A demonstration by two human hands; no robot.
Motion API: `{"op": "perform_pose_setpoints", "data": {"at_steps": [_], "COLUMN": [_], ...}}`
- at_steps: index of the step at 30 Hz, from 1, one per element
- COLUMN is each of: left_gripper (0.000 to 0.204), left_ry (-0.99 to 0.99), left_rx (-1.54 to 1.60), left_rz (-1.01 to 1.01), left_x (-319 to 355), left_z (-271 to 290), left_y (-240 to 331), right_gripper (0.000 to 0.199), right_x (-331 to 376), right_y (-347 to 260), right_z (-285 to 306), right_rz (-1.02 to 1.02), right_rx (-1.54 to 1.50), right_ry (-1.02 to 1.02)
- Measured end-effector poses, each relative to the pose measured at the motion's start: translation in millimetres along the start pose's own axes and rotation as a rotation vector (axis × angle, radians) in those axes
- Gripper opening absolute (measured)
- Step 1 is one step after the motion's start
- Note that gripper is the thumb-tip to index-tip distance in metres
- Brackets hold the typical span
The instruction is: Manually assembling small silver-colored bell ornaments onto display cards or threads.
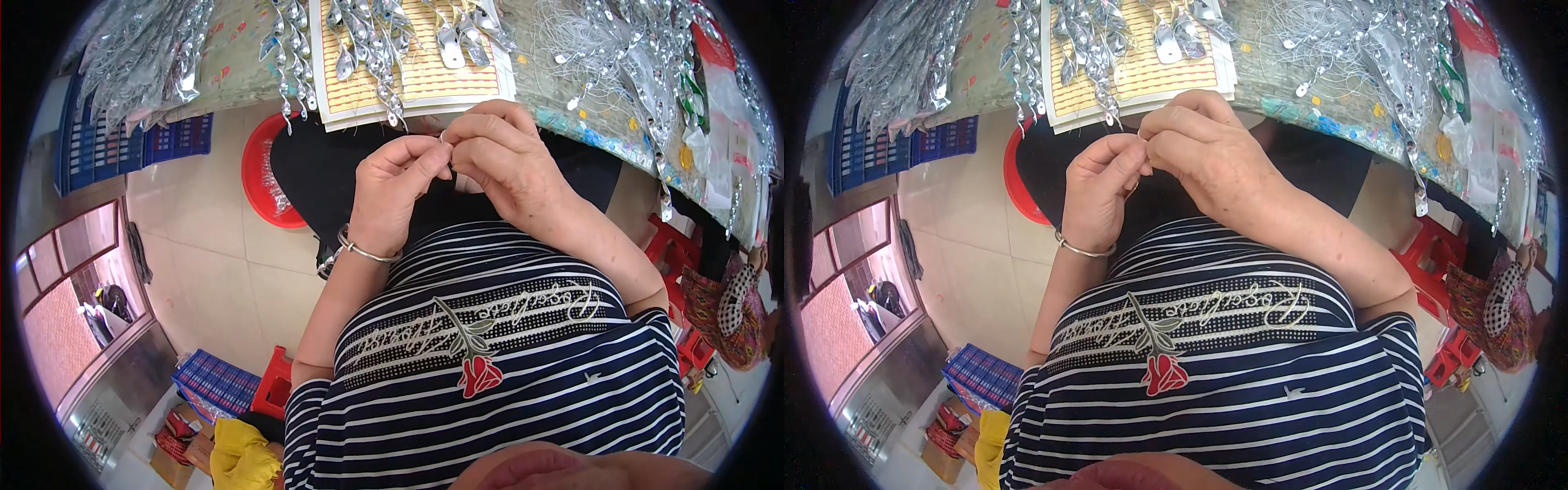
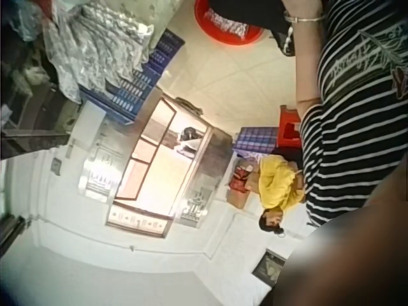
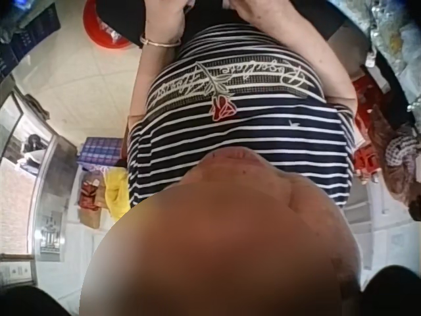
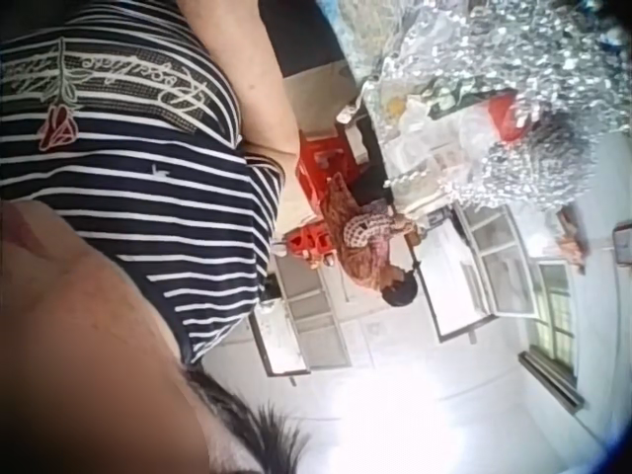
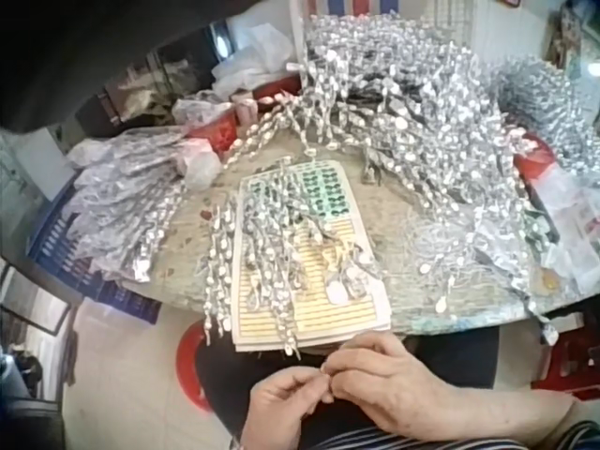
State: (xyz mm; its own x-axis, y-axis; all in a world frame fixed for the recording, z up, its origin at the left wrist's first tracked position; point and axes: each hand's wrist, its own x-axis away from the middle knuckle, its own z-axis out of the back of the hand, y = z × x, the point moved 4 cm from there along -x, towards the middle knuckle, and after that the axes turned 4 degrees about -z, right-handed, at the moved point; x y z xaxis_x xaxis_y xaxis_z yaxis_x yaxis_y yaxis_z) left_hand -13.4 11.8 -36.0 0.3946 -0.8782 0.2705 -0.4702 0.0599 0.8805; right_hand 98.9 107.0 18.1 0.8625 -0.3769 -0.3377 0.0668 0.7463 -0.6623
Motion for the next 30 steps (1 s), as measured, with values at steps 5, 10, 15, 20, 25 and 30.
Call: {"op": "perform_pose_setpoints", "data": {"at_steps": [5, 10, 15, 20, 25, 30], "left_gripper": [0.011, 0.009, 0.008, 0.008, 0.008, 0.007], "left_ry": [-0.022, 0.002, -0.006, -0.057, -0.069, -0.048], "left_rx": [-0.048, -0.079, -0.138, -0.197, -0.119, -0.042], "left_rz": [-0.080, -0.108, -0.175, -0.157, -0.085, -0.016], "left_x": [-0.2, 0.6, 1.7, 2.0, 1.9, 2.0], "left_z": [-4.2, -4.6, -3.1, -3.1, -3.8, -1.1], "left_y": [4.2, 4.7, 6.2, 3.7, 2.3, 1.5], "right_gripper": [0.013, 0.009, 0.004, 0.007, 0.007, 0.008], "right_x": [-0.2, 2.3, 5.4, 5.5, 0.2, -2.9], "right_y": [-0.7, 3.5, 17.3, 26.7, 23.4, 24.5], "right_z": [2.3, 6.0, -0.6, -7.3, -8.9, -11.2], "right_rz": [-0.003, -0.096, -0.231, -0.392, -0.358, -0.374], "right_rx": [-0.017, 0.039, -0.232, -0.378, -0.435, -0.540], "right_ry": [-0.009, 0.065, -0.008, -0.071, -0.056, -0.050]}}
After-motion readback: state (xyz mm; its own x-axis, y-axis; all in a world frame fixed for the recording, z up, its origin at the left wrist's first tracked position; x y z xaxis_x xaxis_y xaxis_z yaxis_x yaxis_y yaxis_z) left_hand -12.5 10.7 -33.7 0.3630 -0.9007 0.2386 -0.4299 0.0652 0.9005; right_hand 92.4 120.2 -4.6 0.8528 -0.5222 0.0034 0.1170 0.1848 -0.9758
